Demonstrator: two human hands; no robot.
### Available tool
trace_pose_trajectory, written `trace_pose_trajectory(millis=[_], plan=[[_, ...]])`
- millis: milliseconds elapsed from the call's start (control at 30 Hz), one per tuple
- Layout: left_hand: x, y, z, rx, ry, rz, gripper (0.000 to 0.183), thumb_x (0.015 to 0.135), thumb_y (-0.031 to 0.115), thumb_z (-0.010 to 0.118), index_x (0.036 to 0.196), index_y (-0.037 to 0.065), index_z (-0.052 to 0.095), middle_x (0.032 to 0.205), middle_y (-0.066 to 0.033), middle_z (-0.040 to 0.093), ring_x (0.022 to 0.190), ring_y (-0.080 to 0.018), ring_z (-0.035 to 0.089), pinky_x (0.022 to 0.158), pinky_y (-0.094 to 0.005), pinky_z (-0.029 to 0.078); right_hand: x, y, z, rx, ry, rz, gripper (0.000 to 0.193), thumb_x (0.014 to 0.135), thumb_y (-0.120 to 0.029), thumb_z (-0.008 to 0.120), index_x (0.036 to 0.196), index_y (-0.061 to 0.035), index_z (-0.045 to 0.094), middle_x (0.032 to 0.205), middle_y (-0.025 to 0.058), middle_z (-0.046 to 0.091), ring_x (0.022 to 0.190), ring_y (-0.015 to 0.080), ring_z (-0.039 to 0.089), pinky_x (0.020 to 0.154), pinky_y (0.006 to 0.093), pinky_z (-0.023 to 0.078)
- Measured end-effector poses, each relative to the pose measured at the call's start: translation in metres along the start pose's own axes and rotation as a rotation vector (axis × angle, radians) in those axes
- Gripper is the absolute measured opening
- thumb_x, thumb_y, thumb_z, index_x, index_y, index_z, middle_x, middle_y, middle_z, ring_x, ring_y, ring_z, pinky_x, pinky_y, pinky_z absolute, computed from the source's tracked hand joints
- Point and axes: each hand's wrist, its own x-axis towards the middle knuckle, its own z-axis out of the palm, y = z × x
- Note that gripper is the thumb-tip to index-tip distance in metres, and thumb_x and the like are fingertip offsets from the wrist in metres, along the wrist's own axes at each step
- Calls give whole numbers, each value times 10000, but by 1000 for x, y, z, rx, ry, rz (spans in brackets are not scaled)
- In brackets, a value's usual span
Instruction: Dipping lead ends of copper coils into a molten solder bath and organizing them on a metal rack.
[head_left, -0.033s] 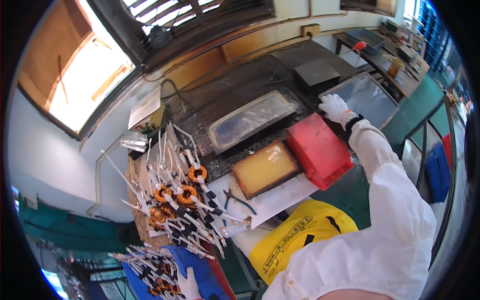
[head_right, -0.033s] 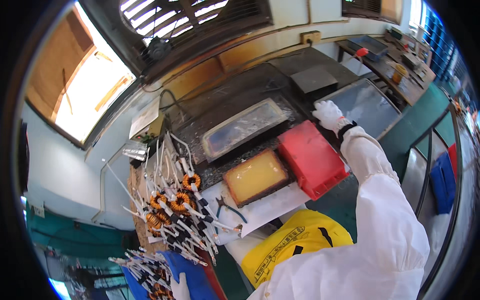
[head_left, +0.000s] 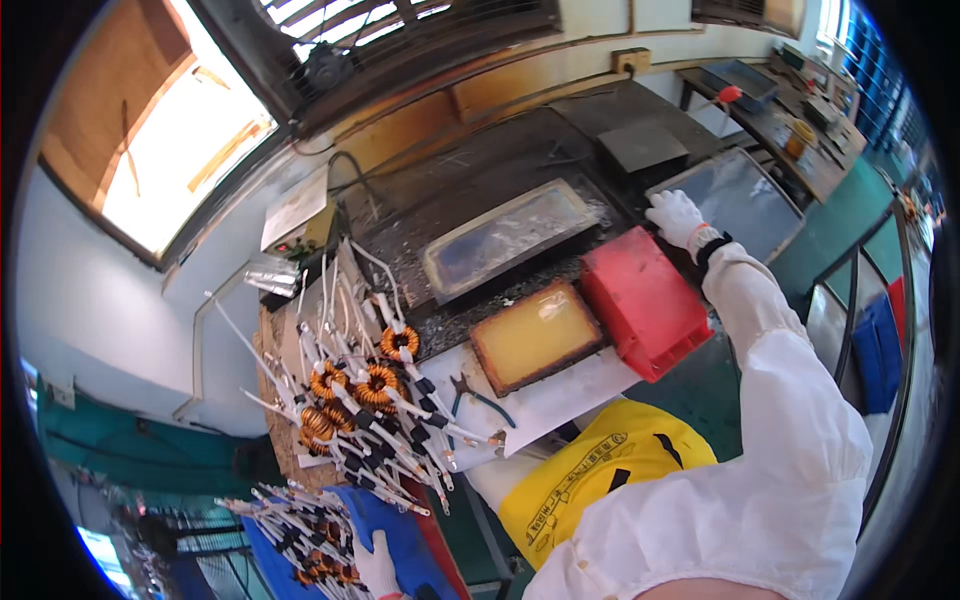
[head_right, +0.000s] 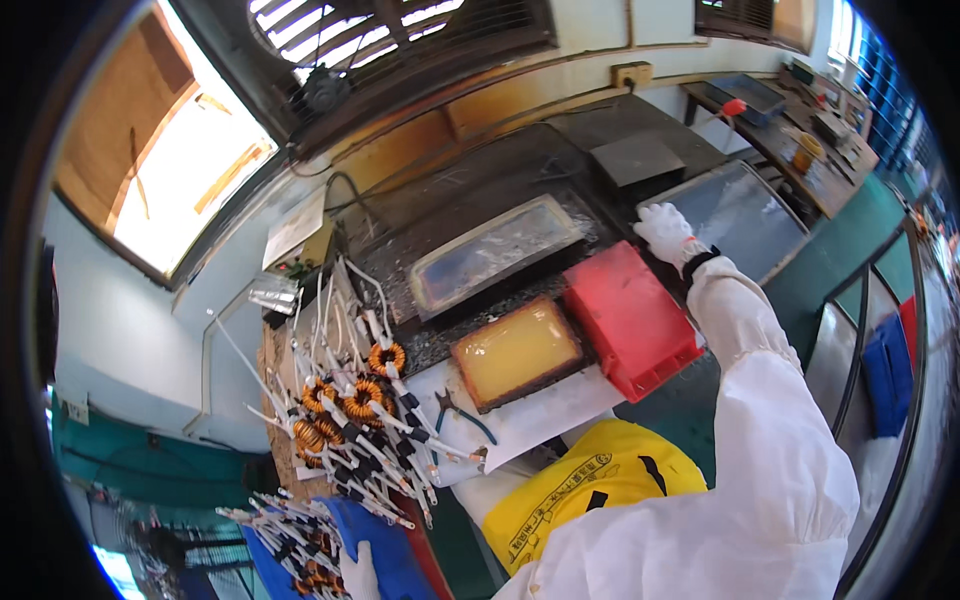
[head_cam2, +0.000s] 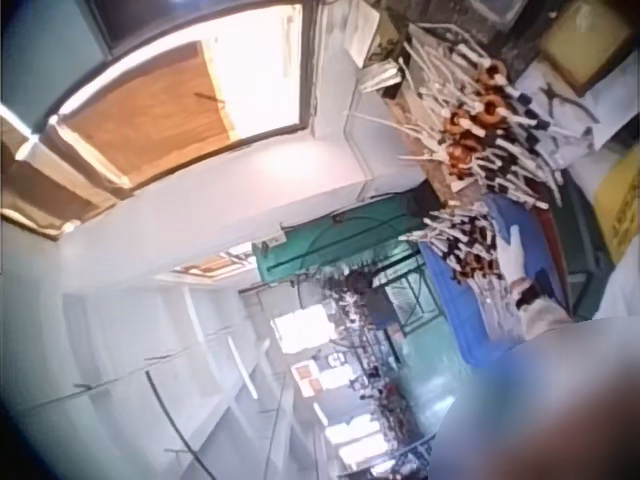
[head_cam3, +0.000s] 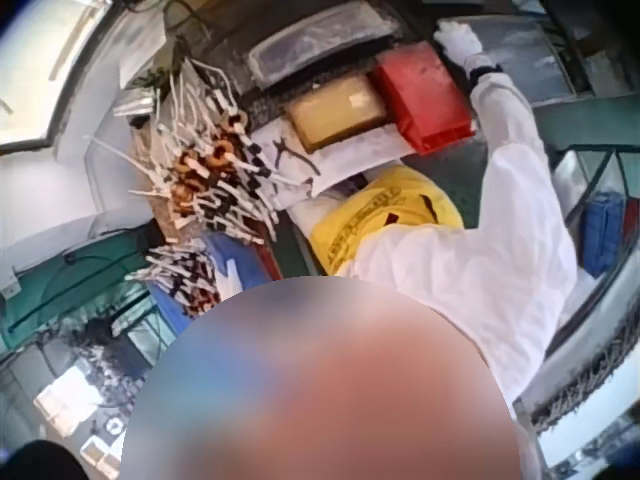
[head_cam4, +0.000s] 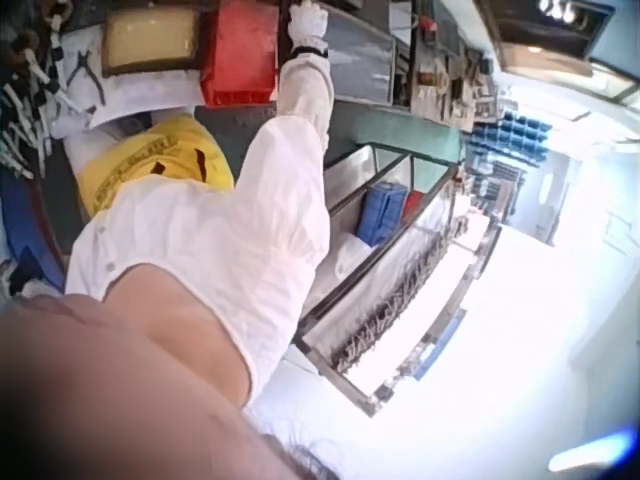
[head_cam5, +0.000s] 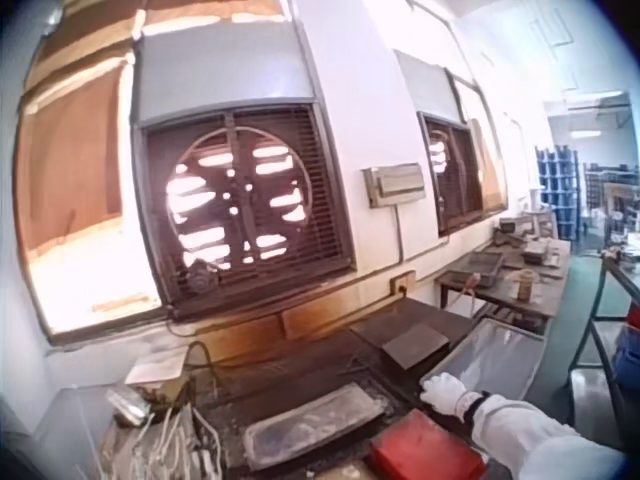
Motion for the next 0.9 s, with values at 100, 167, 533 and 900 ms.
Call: trace_pose_trajectory(millis=[100, 167, 533, 900], plan=[[4, -17, 11, -100, 91, -143, 540, 851, 356, 616, 1214, -35, 533, 1084, -215, 642, 957, -336, 621, 875, -391, 455, 4, -2, 10, 49, 33, 133, 187, 811, -147, 560, 949, -81, 668, 947, 151, 584, 932, 344, 577, 775, 441, 502], [5, -24, 12, -94, 94, -146, 522, 851, 350, 616, 1201, -31, 544, 1076, -208, 644, 951, -333, 623, 865, -388, 459, 14, -4, -2, -2, -22, 169, 201, 763, -133, 606, 949, -89, 666, 991, 138, 585, 951, 330, 571, 791, 428, 497], [-1, 4, 7, -115, 135, -141, 433, 850, 325, 618, 1118, -14, 585, 979, -189, 653, 870, -307, 625, 813, -380, 467, 13, 8, 18, -58, 55, 102, 202, 685, -106, 647, 885, -108, 672, 1091, 84, 572, 982, 326, 550, 823, 409, 491], [-1, -16, 11, -89, 115, -152, 455, 854, 340, 613, 1136, -15, 583, 1026, -202, 647, 913, -333, 623, 823, -397, 465, 60, -5, 1, 1731, 83, 814, 244, 863, -146, 635, 1087, -65, 580, 738, 33, 568, 518, 84, 459, 431, 223, 332]])
